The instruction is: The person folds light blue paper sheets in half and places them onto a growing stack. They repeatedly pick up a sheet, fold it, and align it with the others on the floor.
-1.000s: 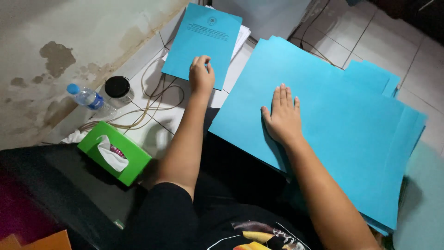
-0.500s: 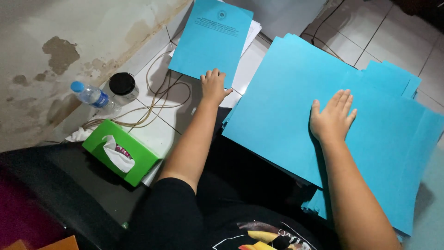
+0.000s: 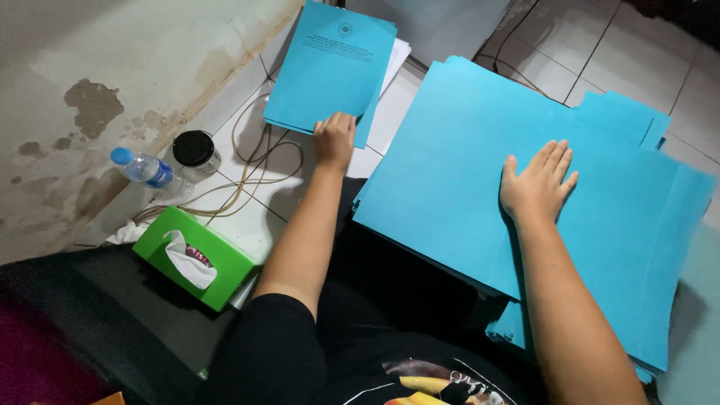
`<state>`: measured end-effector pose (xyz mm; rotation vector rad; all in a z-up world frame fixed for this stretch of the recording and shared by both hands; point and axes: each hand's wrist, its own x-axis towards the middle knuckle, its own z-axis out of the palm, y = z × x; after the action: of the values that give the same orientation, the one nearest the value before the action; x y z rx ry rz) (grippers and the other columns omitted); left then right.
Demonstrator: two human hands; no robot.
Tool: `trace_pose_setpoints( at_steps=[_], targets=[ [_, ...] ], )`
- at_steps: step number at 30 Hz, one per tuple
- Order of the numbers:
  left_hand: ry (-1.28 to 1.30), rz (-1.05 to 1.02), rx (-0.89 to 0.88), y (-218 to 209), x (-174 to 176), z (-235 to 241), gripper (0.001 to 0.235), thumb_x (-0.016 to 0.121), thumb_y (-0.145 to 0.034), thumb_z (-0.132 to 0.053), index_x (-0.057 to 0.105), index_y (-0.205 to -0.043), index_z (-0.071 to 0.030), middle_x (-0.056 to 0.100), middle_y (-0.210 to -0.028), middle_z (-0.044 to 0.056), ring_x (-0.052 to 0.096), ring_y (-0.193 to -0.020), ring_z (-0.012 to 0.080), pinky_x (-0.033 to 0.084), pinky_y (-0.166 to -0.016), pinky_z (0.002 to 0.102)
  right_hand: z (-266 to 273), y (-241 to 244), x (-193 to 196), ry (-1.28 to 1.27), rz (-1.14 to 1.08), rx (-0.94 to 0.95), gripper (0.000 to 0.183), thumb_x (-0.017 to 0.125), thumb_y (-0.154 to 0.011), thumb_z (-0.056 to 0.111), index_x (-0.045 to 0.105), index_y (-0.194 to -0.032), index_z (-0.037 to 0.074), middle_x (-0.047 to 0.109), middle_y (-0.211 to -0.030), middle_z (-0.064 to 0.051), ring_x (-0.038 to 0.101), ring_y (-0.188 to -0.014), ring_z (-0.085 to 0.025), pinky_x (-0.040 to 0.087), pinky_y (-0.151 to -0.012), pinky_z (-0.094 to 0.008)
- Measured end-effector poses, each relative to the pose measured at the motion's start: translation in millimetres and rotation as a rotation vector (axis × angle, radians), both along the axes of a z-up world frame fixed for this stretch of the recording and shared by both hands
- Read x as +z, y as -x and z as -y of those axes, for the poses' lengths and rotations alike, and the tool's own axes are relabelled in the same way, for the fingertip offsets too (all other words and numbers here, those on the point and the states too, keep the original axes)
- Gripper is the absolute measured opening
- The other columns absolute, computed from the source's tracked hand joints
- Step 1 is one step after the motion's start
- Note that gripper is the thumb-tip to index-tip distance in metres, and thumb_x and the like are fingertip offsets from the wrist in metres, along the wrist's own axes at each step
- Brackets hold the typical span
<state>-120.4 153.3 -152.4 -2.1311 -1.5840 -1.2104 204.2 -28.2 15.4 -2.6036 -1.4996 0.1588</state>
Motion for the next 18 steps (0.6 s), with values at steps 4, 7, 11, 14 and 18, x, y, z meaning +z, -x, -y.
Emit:
trace_pose_setpoints(
  at_steps=[4,7,11,14,18],
  targets=[
    [-0.079,0.009,-0.019,2.6,12.9,-2.9,0.022,0.062,-0.102,-0.021,0.055,-0.081,-0.017,0.053,-0.071,-0.004,0.061,-0.064,0.0176,0.046,-0.061,0.029,0.7,2.7,1.5,-0.003,-0.001,-0.006,0.086,0.031,-0.105,0.054,0.015,-0.164,-0.007,0.009,-0.171,-0.026,0.003,-0.159,-0.038,0.004,-0.125,-0.063],
    [-0.097,-0.086,-0.07,5.7,16.7,-10.3,0.026,0.064,-0.101,-0.024,0.05,-0.079,-0.018,0.047,-0.066,-0.006,0.057,-0.061,0.0141,0.045,-0.06,0.027,-0.7,4.0,3.4,0.0,-0.01,-0.019,0.086,0.031,-0.105,0.055,0.015,-0.164,-0.007,0.008,-0.171,-0.026,0.002,-0.159,-0.037,0.002,-0.125,-0.063],
    [-0.132,0.021,-0.011,20.7,67.7,-27.6,0.018,0.056,-0.105,-0.024,0.054,-0.089,-0.015,0.056,-0.069,0.003,0.063,-0.063,0.0245,0.049,-0.059,0.036,-2.7,2.5,8.0,-0.006,-0.044,-0.031,0.082,0.034,-0.106,0.051,0.018,-0.164,-0.003,0.01,-0.172,-0.024,0.003,-0.159,-0.038,0.001,-0.124,-0.063],
    [-0.297,0.275,-0.031,8.9,173.9,-0.1,0.013,0.051,-0.106,-0.014,0.056,-0.095,-0.01,0.061,-0.075,0.007,0.064,-0.066,0.0282,0.05,-0.061,0.036,-9.5,-12.2,2.6,0.024,-0.051,-0.145,0.079,0.033,-0.104,0.054,0.014,-0.165,0.008,0.005,-0.172,-0.016,0.0,-0.158,-0.035,0.0,-0.123,-0.063],
    [-0.452,0.392,-0.422,-45.2,279.7,72.2,0.012,0.042,-0.11,-0.003,0.053,-0.106,-0.005,0.072,-0.112,0.011,0.071,-0.082,0.0208,0.055,-0.065,0.029,-6.1,-56.4,-3.9,0.021,-0.126,-0.308,0.08,0.036,-0.101,0.058,0.009,-0.167,0.023,-0.006,-0.173,-0.008,-0.012,-0.157,-0.03,-0.006,-0.123,-0.062]
  ],
)
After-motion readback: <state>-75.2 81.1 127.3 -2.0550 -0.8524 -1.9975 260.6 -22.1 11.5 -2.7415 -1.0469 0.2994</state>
